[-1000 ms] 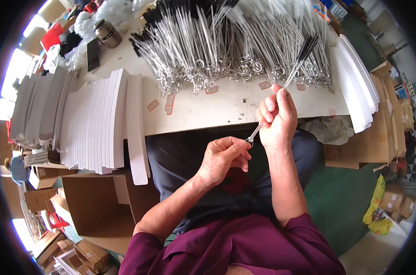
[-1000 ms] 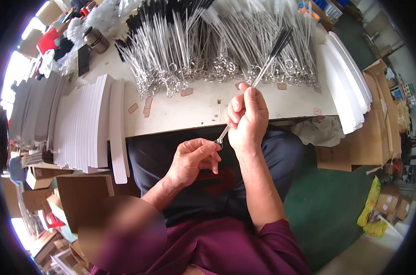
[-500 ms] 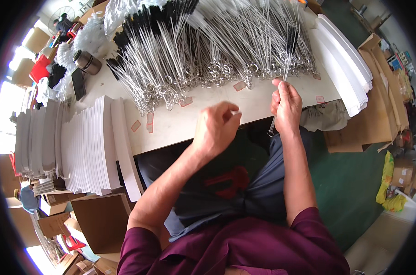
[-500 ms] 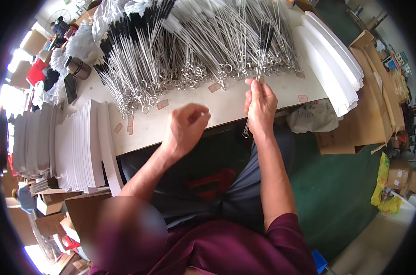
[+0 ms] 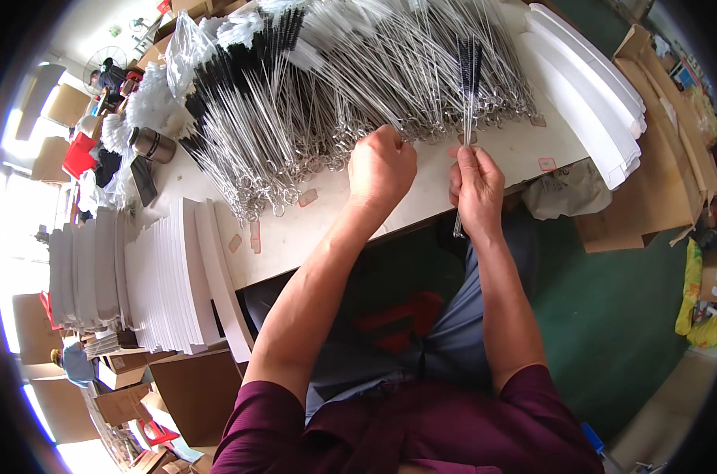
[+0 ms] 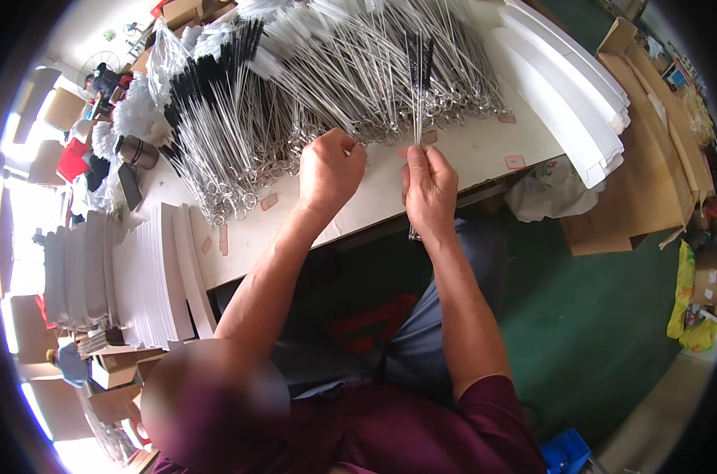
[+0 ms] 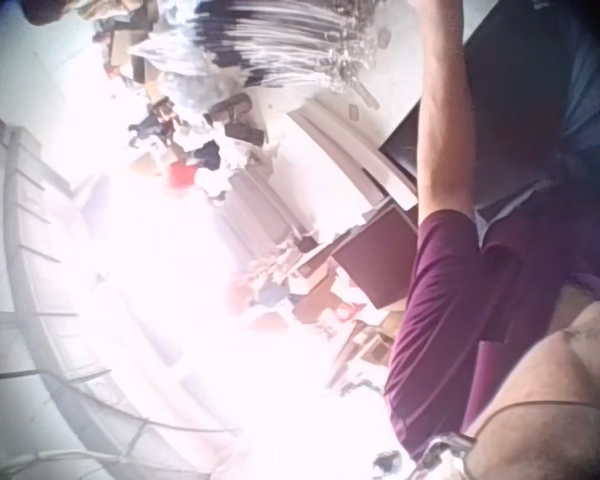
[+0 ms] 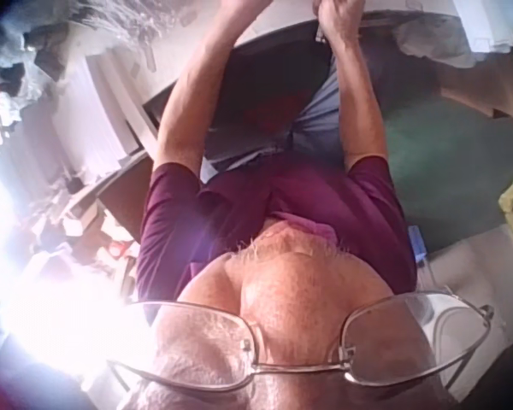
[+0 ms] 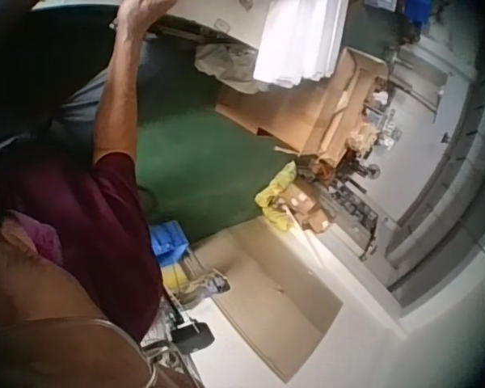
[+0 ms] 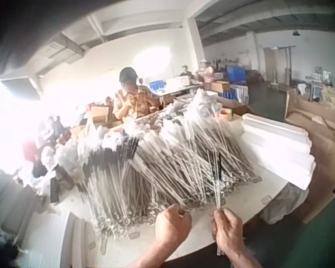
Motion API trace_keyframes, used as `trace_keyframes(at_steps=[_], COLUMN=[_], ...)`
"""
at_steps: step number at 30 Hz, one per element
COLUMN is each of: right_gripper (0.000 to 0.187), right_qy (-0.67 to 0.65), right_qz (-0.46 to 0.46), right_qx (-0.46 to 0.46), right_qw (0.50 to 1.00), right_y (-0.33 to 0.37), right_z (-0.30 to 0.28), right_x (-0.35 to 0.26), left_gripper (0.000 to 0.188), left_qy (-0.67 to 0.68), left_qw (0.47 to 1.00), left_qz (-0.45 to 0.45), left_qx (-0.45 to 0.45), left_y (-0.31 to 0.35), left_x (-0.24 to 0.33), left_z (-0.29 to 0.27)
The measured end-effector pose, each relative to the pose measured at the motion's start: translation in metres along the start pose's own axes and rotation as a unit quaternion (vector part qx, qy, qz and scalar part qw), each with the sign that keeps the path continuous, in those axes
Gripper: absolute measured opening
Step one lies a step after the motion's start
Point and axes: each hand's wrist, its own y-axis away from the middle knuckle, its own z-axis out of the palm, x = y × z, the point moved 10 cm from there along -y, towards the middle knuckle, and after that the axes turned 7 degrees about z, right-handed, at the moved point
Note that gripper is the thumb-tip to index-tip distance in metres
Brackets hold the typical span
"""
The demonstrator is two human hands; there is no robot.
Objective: The recorder is folding small white cardboard boxes and packing bundles of cleaning brushes into them.
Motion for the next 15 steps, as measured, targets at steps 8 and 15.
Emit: trace_keyframes(at_steps=[8, 15], right_gripper=[0.03, 0.029], right_qy=[-0.014, -0.011], right_qz=[0.001, -0.014], right_qx=[-0.005, -0.014], right_qw=[1.0, 1.0], right_y=[0.002, 0.004], right_z=[0.002, 0.003], right_x=[-0.002, -0.005], left_gripper=[0.026, 0.024], left_qy=[-0.006, -0.092], left_qw=[0.998, 0.995], left_qz=[0.039, 0.027], left_qx=[0.053, 0.023], left_y=[-0.006, -0.011], left_x=[0.015, 0.026], left_z=[-0.014, -0.01])
